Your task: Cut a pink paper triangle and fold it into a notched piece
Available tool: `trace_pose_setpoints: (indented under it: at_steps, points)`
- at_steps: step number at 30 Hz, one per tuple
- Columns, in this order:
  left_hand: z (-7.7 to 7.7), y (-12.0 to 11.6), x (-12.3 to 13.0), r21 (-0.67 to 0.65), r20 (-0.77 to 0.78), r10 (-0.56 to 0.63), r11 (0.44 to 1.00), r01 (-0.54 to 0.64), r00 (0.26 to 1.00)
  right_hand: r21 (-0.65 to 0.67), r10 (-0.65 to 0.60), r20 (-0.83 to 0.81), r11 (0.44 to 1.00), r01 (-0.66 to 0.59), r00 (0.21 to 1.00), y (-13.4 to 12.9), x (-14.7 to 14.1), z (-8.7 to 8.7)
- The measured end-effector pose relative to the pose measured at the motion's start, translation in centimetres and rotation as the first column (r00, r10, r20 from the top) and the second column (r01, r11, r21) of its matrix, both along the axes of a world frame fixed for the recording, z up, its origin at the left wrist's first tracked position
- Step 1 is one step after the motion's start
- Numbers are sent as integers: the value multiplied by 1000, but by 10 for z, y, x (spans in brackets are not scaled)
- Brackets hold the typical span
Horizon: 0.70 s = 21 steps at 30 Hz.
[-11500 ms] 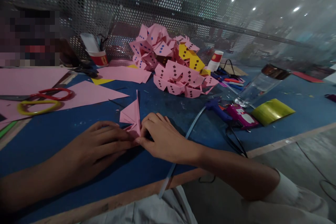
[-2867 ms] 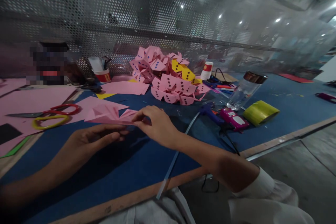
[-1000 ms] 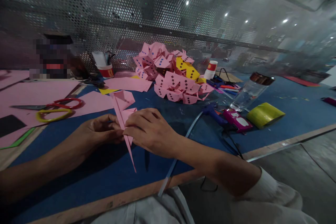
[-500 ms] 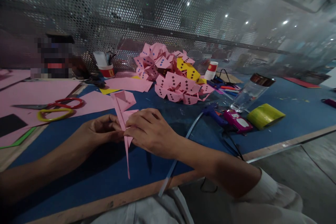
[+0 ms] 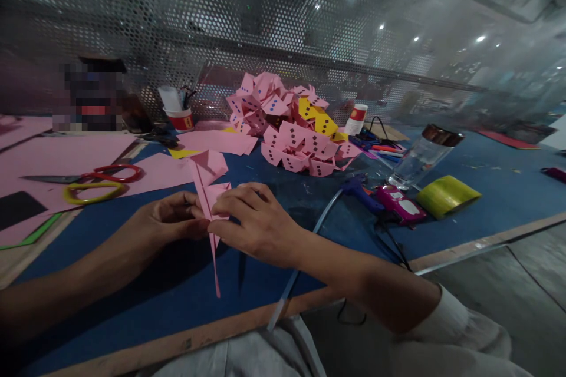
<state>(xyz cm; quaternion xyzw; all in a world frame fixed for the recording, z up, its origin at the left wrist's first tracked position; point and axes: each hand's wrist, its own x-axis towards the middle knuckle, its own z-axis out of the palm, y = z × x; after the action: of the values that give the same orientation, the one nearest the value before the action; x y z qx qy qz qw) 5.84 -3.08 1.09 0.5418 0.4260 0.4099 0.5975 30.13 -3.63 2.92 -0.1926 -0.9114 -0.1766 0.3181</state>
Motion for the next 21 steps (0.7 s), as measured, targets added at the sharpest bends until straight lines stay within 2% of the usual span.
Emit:
trace_pose_setpoints:
  at_steps: [8,13,21]
  points:
    - [3,-3,2,-6,11,-24,1000,24,1000,-31,-20,15,999,21,1000,-2,-1,1]
    - [5,-4,4,33,-23,-21,999,22,1000,-41,-16,-33,999,15,999,-2,-2,-2]
    - [16,-11,11,83,-67,7,997,-2,998,-184,-54,-65,982,41,996,-6,-6,-4]
